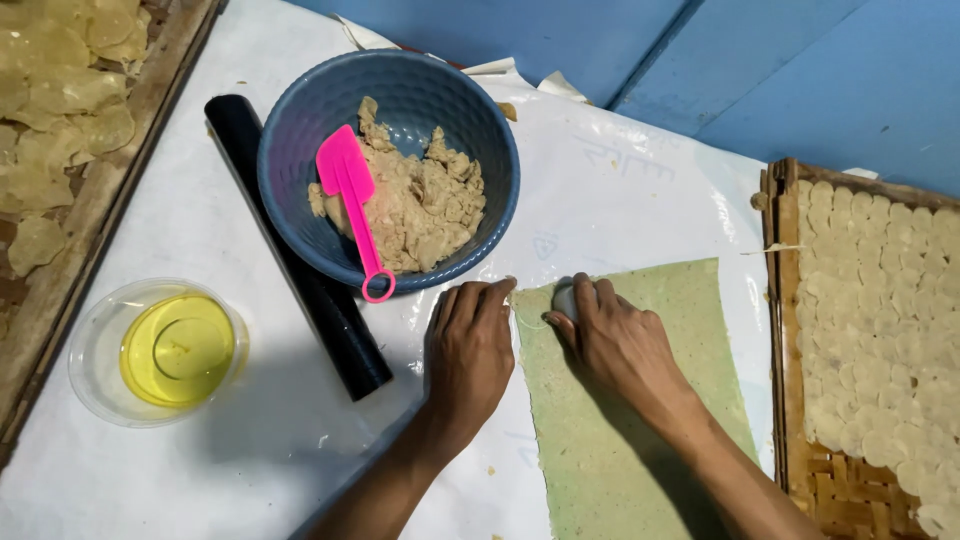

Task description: Rolling dough and cutting circles to make chips.

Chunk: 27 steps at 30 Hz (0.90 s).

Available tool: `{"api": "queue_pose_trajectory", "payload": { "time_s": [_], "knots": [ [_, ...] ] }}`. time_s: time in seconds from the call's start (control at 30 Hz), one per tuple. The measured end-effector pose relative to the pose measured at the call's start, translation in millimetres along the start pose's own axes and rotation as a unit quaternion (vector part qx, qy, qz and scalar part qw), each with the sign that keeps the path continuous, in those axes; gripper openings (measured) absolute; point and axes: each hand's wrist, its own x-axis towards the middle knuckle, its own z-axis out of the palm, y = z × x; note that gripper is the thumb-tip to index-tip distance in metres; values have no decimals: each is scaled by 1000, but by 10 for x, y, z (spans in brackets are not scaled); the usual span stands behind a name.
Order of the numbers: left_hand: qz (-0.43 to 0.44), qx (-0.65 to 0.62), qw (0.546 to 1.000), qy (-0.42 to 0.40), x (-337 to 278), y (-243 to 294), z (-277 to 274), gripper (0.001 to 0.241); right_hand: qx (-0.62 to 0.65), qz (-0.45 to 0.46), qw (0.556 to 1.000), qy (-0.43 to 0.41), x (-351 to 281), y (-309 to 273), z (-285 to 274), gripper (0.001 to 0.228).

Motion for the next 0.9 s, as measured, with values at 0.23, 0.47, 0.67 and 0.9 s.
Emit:
{"api": "queue_pose_trajectory", "payload": {
  "time_s": [0.23, 0.47, 0.67, 0.9],
  "knots": [
    [0, 5, 1000, -1, -47, -51, 50, 27, 177, 69, 982, 9, -151, 114, 72, 55],
    [3, 10, 1000, -6, -85, -51, 35, 28, 160, 111, 977, 90, -312, 507, 256, 52],
    [-3, 4, 1000, -14, -84, -45, 15, 28, 108, 85, 989, 62, -213, 383, 228, 54],
    [0, -5, 1000, -7, -19, -9, -14, 28, -32, 87, 996, 0, -32, 332, 231, 58]
  ]
}}
